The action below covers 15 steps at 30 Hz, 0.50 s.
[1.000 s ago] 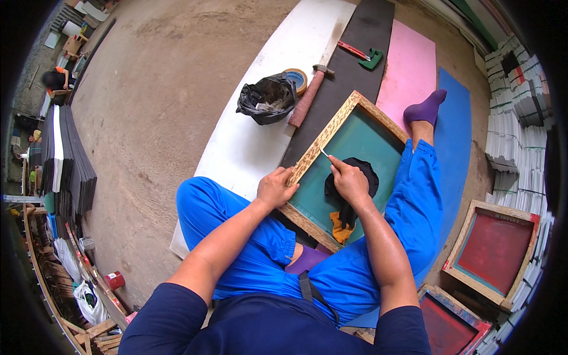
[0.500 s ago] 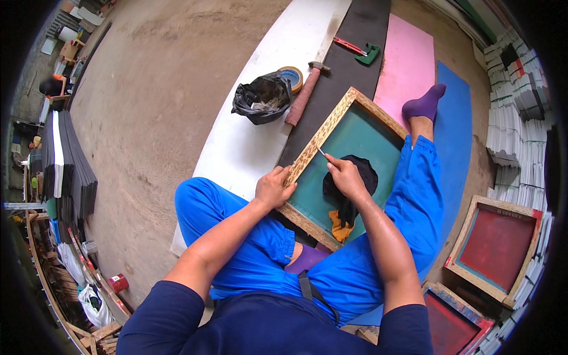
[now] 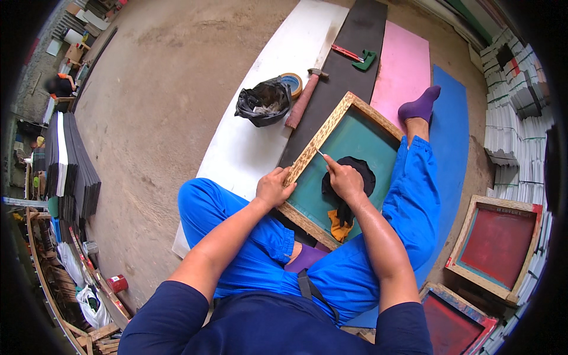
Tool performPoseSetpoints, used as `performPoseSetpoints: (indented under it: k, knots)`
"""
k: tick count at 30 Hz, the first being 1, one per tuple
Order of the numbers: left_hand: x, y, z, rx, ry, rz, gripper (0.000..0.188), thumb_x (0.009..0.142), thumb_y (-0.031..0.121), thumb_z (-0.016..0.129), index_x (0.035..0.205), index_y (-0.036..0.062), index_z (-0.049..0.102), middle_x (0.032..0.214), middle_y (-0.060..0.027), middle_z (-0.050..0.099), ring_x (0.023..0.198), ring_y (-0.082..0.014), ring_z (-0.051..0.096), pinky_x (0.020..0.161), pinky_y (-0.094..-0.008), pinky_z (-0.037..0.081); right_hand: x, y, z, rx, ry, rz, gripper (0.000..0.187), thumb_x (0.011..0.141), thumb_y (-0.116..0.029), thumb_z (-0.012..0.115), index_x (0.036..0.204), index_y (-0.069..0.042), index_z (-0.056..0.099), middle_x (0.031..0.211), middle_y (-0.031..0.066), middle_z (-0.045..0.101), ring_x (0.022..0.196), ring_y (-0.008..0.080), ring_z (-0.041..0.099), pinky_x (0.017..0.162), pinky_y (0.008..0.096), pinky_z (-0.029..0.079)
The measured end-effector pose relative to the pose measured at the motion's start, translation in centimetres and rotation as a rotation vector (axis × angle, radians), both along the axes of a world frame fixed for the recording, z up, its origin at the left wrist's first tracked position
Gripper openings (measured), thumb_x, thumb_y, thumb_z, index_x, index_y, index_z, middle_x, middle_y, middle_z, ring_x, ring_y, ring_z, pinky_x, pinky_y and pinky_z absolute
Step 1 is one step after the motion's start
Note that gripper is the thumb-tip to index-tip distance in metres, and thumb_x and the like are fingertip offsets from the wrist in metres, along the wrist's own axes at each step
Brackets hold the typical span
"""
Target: The person sits on the floor and uses a small carving tool to carve a pattern into the wooden frame of a green board. The person holds the frame steady with one hand while carving with the other.
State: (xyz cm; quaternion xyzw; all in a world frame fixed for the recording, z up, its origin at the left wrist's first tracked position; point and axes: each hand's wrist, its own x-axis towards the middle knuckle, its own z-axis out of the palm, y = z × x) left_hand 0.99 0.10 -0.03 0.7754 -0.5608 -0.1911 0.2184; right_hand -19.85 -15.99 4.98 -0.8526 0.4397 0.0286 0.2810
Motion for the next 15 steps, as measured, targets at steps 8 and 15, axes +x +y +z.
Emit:
performPoseSetpoints:
  k: [8, 15]
  knots:
    - [0.0, -0.1, 0.2, 0.0, -0.016, -0.017, 0.055, 0.089, 0.041, 0.076, 0.133, 0.0094, 0.069, 0.109, -0.0098, 0.07, 0.096, -0.0329, 0.072, 0.084, -0.0443, 0.059, -0.6, -1.3, -1.7, 1.034, -0.442, -0.56, 0.041, 0.108, -0.035, 0.062, 0.148, -0.026, 0.064, 0.075, 0.0009, 0.059, 0.054, 0.0141, 0.049, 0.052, 0.0314, 0.042]
    - [0.2, 0.2, 0.0, -0.026, -0.026, -0.006, 0.055, 0.089, 0.042, 0.076, 0.133, 0.0093, 0.069, 0.109, -0.0098, 0.07, 0.095, -0.0328, 0.072, 0.083, -0.044, 0.059, -0.2, -0.3, -1.7, 0.012, -0.15, -0.043, 0.044, 0.107, -0.032, 0.063, 0.148, -0.018, 0.063, 0.097, 0.0073, 0.078, 0.076, 0.0236, 0.07, 0.08, 0.0408, 0.059]
